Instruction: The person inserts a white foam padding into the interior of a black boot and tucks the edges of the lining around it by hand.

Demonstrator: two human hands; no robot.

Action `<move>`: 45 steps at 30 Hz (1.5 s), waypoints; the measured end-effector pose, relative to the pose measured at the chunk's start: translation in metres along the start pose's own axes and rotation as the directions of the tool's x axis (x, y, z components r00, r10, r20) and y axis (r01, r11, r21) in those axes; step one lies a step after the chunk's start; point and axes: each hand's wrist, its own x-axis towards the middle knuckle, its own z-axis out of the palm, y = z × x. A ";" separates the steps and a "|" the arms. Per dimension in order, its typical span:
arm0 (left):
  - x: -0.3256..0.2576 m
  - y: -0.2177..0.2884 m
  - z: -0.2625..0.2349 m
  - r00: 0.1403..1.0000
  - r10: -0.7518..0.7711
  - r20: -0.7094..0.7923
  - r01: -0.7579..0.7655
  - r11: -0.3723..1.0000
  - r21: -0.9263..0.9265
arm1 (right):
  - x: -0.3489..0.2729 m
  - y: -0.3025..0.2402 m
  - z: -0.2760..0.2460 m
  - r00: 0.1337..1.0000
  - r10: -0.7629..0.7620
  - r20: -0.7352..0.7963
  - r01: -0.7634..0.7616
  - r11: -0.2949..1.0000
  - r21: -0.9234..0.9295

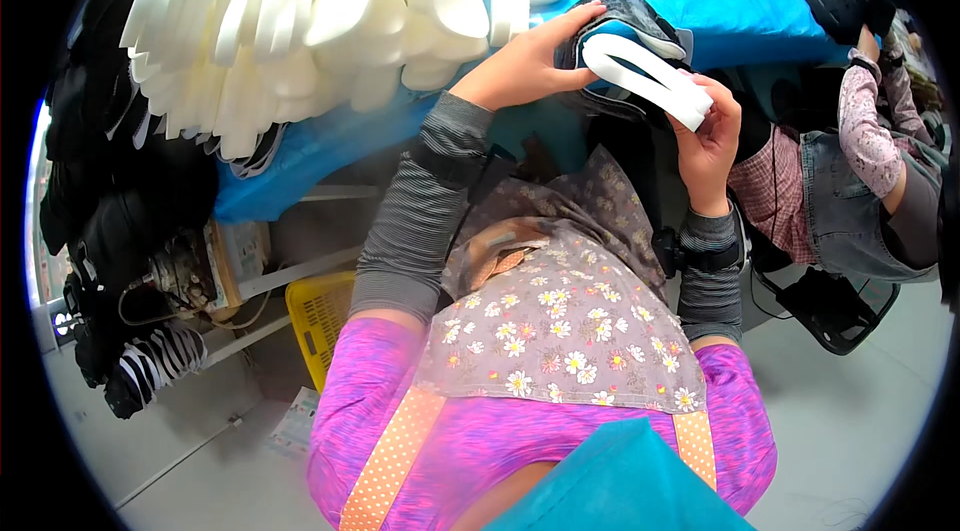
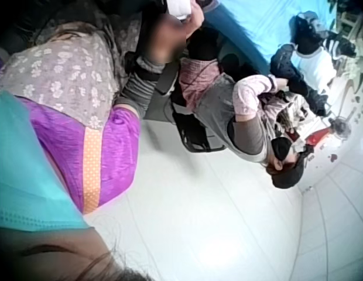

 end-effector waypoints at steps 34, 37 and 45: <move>0.018 0.037 -0.003 0.983 -0.053 -0.176 0.116 0.923 0.367 | 0.018 -0.016 0.024 0.978 0.201 -0.052 -0.208 0.939 -0.275; 0.022 0.042 -0.007 0.983 0.083 -0.164 0.019 0.840 0.542 | 0.021 -0.016 0.027 0.986 0.152 -0.068 -0.166 0.927 -0.335; 0.033 0.043 -0.001 0.974 0.042 -0.221 0.090 0.828 0.553 | 0.024 -0.018 0.037 0.999 0.000 -0.033 -0.018 0.837 -0.548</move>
